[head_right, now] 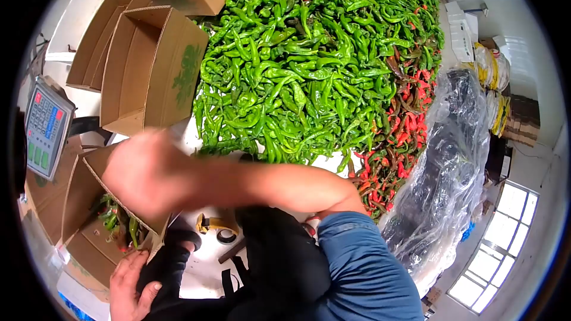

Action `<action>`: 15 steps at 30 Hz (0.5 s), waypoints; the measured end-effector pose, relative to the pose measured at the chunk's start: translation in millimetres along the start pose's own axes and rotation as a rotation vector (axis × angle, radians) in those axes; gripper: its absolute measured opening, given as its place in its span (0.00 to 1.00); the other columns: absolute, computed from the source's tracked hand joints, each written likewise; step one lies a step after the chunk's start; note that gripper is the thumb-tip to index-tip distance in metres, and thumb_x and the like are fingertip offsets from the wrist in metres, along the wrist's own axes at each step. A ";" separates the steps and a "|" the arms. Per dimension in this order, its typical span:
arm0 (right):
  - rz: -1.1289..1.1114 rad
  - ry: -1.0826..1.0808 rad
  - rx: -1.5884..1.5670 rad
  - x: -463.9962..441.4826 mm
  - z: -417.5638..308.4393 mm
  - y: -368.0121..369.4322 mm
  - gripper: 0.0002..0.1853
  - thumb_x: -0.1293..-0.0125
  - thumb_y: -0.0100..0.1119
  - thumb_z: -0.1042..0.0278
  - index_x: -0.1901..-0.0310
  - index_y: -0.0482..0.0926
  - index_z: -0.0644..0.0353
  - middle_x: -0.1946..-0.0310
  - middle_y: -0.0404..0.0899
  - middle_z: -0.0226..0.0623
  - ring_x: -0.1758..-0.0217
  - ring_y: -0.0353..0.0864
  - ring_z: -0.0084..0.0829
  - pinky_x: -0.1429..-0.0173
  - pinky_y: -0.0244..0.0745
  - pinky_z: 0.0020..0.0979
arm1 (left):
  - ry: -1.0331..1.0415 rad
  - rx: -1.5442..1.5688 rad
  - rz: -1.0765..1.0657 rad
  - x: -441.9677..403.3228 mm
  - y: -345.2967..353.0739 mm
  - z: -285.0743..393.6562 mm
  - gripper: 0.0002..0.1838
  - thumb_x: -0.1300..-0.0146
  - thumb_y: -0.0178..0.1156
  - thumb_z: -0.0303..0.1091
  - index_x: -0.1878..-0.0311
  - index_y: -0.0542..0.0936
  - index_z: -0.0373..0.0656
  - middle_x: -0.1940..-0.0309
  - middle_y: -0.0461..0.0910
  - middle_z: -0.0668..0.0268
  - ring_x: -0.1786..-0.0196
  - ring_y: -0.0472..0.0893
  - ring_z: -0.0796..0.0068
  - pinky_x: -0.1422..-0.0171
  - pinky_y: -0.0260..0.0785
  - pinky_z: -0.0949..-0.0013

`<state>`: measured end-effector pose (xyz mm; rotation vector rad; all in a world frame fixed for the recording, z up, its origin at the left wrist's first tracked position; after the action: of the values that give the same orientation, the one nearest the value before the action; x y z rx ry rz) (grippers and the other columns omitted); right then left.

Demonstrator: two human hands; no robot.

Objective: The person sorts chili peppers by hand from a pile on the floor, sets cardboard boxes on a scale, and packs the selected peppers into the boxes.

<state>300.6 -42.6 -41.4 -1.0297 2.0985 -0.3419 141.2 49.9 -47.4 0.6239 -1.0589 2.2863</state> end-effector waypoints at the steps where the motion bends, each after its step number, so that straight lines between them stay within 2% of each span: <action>1: -0.027 0.101 0.105 25.4 40.3 -10.2 0.13 0.45 0.61 0.68 0.59 0.83 0.63 0.61 0.85 0.46 0.57 0.85 0.45 0.49 0.81 0.42 | -0.015 0.020 -0.015 0.6 0.6 -3.1 0.27 0.30 0.59 0.41 0.33 0.72 0.36 0.39 0.76 0.45 0.39 0.74 0.40 0.34 0.67 0.50; 2: 0.081 0.281 0.186 63.8 90.0 -29.3 0.13 0.41 0.60 0.69 0.56 0.83 0.64 0.59 0.86 0.48 0.54 0.86 0.48 0.47 0.81 0.44 | -0.015 0.022 -0.014 0.7 -0.1 -3.6 0.27 0.30 0.59 0.41 0.32 0.72 0.37 0.39 0.75 0.45 0.39 0.74 0.40 0.33 0.67 0.50; 3: 0.005 0.506 0.386 90.3 128.2 -53.6 0.14 0.37 0.58 0.69 0.52 0.84 0.64 0.58 0.86 0.47 0.56 0.87 0.46 0.47 0.82 0.42 | -0.016 0.025 -0.012 0.3 -0.2 -4.2 0.28 0.31 0.60 0.41 0.32 0.72 0.38 0.38 0.75 0.45 0.38 0.74 0.40 0.33 0.66 0.50; 4: 0.065 0.778 0.417 124.9 169.1 -88.0 0.13 0.34 0.56 0.69 0.52 0.84 0.64 0.58 0.86 0.48 0.56 0.87 0.42 0.47 0.82 0.39 | -0.046 0.057 -0.016 0.4 0.6 -8.6 0.27 0.31 0.60 0.41 0.32 0.73 0.38 0.37 0.75 0.46 0.36 0.73 0.42 0.31 0.65 0.51; 5: 0.189 0.794 0.524 148.8 193.0 -125.8 0.15 0.37 0.51 0.71 0.53 0.84 0.63 0.61 0.86 0.52 0.58 0.87 0.48 0.49 0.83 0.44 | -0.059 0.082 0.010 -0.2 0.6 -13.2 0.27 0.31 0.60 0.40 0.33 0.73 0.38 0.37 0.75 0.46 0.35 0.73 0.43 0.30 0.65 0.52; 7: 0.299 0.927 0.652 189.0 248.3 -197.5 0.15 0.36 0.54 0.69 0.53 0.84 0.66 0.63 0.86 0.55 0.58 0.88 0.49 0.48 0.82 0.43 | -0.084 0.129 0.057 -0.6 -0.3 -23.0 0.26 0.31 0.61 0.39 0.34 0.74 0.38 0.37 0.75 0.46 0.34 0.73 0.44 0.29 0.64 0.53; 8: 0.307 0.951 0.708 195.6 268.2 -222.3 0.16 0.37 0.55 0.69 0.52 0.83 0.66 0.60 0.86 0.55 0.56 0.87 0.50 0.46 0.81 0.43 | -0.097 0.146 0.089 -3.0 -2.7 -25.7 0.23 0.31 0.61 0.37 0.35 0.76 0.37 0.38 0.76 0.48 0.34 0.74 0.47 0.29 0.65 0.56; 9: 0.256 1.001 0.702 194.5 288.5 -234.4 0.17 0.38 0.55 0.69 0.50 0.83 0.66 0.57 0.85 0.55 0.52 0.86 0.50 0.43 0.80 0.43 | -0.105 0.174 0.104 -5.3 -3.4 -28.2 0.23 0.31 0.62 0.36 0.36 0.77 0.37 0.38 0.77 0.48 0.34 0.75 0.48 0.29 0.65 0.56; 10: 0.152 0.937 0.770 184.1 304.6 -236.0 0.18 0.39 0.53 0.71 0.48 0.81 0.68 0.55 0.84 0.57 0.50 0.85 0.50 0.41 0.79 0.43 | -0.114 0.202 0.116 -6.8 -3.8 -30.7 0.23 0.31 0.62 0.36 0.36 0.77 0.37 0.38 0.77 0.48 0.35 0.75 0.49 0.30 0.66 0.57; 13: -0.355 1.139 1.027 196.7 371.4 -220.3 0.17 0.37 0.51 0.73 0.47 0.78 0.66 0.49 0.82 0.59 0.46 0.83 0.53 0.40 0.78 0.47 | -0.095 0.239 0.146 -14.0 -8.6 -26.5 0.21 0.31 0.63 0.35 0.38 0.78 0.37 0.43 0.79 0.50 0.41 0.80 0.53 0.36 0.71 0.61; 15: -0.434 1.177 1.047 205.5 386.7 -217.0 0.14 0.33 0.48 0.72 0.47 0.75 0.64 0.47 0.81 0.56 0.45 0.83 0.53 0.42 0.79 0.49 | -0.099 0.278 0.131 -16.8 -8.9 -26.4 0.21 0.30 0.63 0.36 0.38 0.78 0.36 0.45 0.80 0.50 0.44 0.82 0.56 0.39 0.73 0.63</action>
<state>626.1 -304.9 -294.5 -0.5917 1.9635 -2.4044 154.7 71.0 -68.2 0.8063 -0.8534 2.5655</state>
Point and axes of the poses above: each hand's wrist, its own x-axis away from the middle knuckle, its own y-axis out of the palm, z = x × y, the point moved 10 cm from there along -x, towards the middle knuckle
